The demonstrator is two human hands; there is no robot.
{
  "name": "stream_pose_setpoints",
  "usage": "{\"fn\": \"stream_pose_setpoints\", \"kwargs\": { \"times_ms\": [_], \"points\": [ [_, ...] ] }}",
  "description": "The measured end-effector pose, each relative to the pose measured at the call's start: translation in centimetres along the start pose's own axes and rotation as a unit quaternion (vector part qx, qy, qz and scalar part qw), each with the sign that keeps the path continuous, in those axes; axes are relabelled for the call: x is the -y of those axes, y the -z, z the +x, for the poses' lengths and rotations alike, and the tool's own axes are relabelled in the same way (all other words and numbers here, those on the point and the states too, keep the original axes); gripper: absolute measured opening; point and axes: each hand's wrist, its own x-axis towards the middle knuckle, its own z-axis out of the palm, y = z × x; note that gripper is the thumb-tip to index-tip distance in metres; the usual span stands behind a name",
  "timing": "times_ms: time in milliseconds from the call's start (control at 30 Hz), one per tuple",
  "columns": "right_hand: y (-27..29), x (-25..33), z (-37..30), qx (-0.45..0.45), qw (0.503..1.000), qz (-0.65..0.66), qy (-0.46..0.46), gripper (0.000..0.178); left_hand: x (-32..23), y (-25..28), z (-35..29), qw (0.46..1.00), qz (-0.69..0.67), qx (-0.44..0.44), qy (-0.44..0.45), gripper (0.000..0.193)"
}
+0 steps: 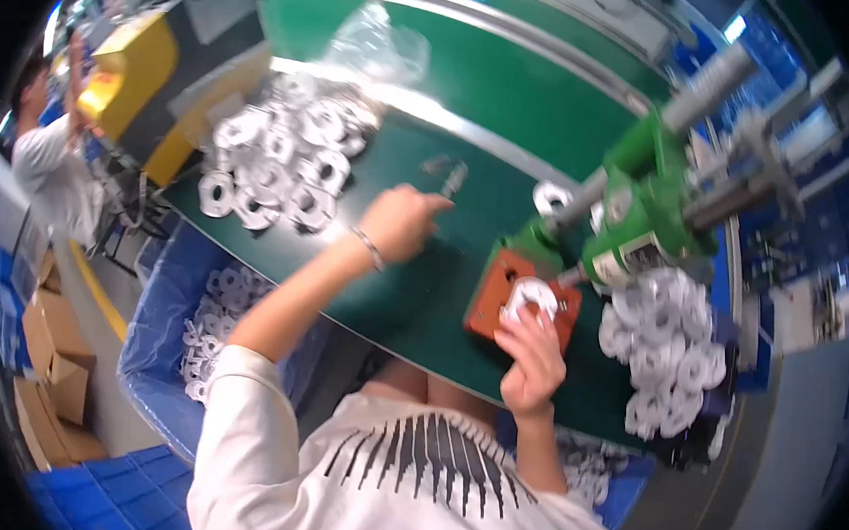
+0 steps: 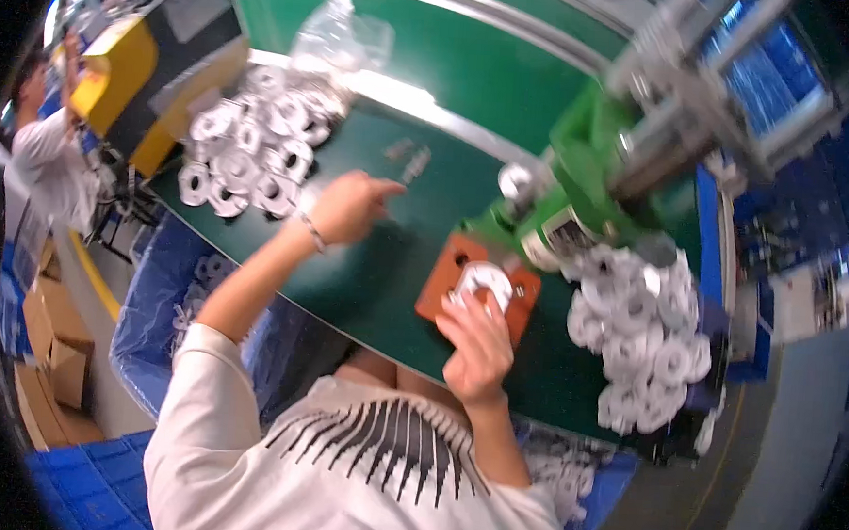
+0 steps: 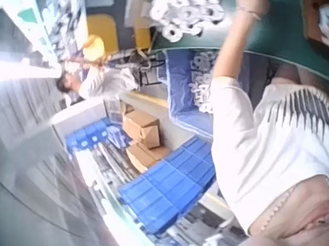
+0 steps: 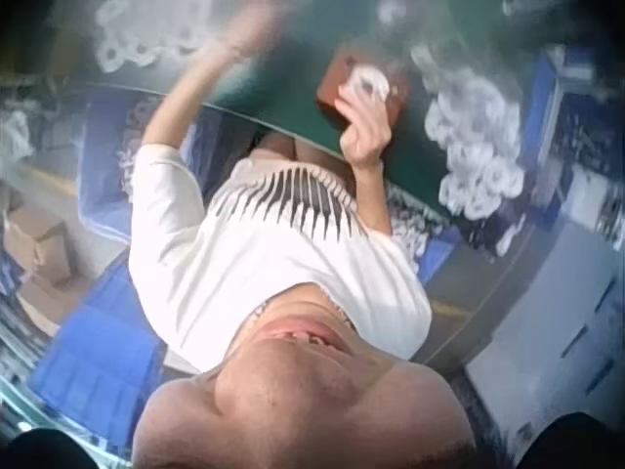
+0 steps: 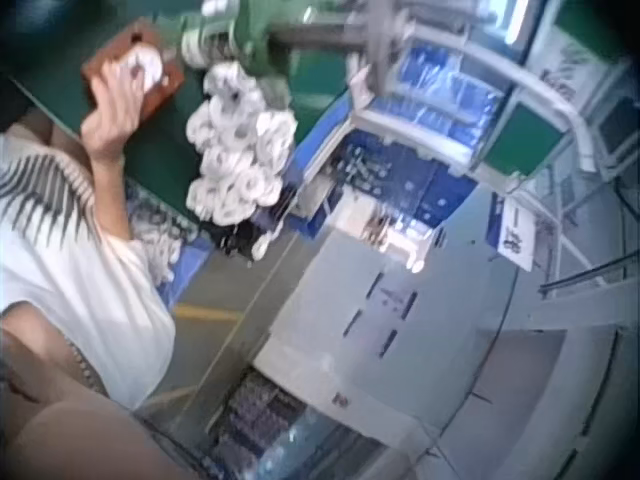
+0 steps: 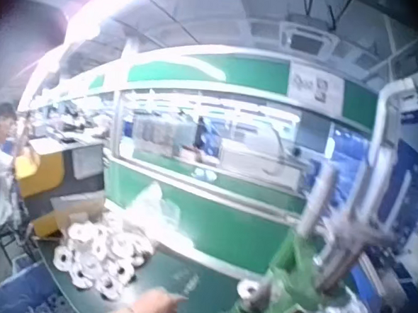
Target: Manually pressing metal pins into white circular plastic components using a hand-operated press.
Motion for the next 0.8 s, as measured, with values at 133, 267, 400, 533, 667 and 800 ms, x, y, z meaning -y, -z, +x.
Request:
{"fn": "stream_pose_setpoints", "kwargs": {
  "times_ms": [133, 267, 400, 533, 667, 800],
  "points": [
    [-0.4, 0.0, -0.2, -0.057, 0.997, 0.045, 0.040, 0.024, -3.1, 1.3, 1.1, 0.992, -0.020, -0.098, -0.077, 0.021],
    [-0.3, 0.0, -1.2, -0.112, 0.993, 0.009, 0.030, 0.024, -6.4, 0.7, 1.9, 0.968, -0.166, -0.147, -0.119, 0.006],
    [-0.5, -0.3, -2.2, -0.138, 0.990, -0.030, -0.028, 0.029, -9.3, -2.4, 1.2, 0.943, -0.296, -0.106, -0.111, 0.010],
    [-0.2, -0.5, -2.3, -0.095, 0.993, -0.056, -0.039, 0.027, -10.6, -4.9, 0.9, 0.925, -0.347, -0.107, -0.112, 0.010],
    [0.4, -0.4, -2.1, -0.082, 0.991, -0.094, -0.051, 0.026, -11.3, -5.6, 1.1, 0.922, -0.360, -0.090, -0.109, 0.011],
    [0.6, -0.5, -1.9, -0.068, 0.989, -0.111, -0.072, 0.022, -11.7, -5.2, 1.0, 0.927, -0.338, -0.127, -0.104, 0.012]
  ]
}}
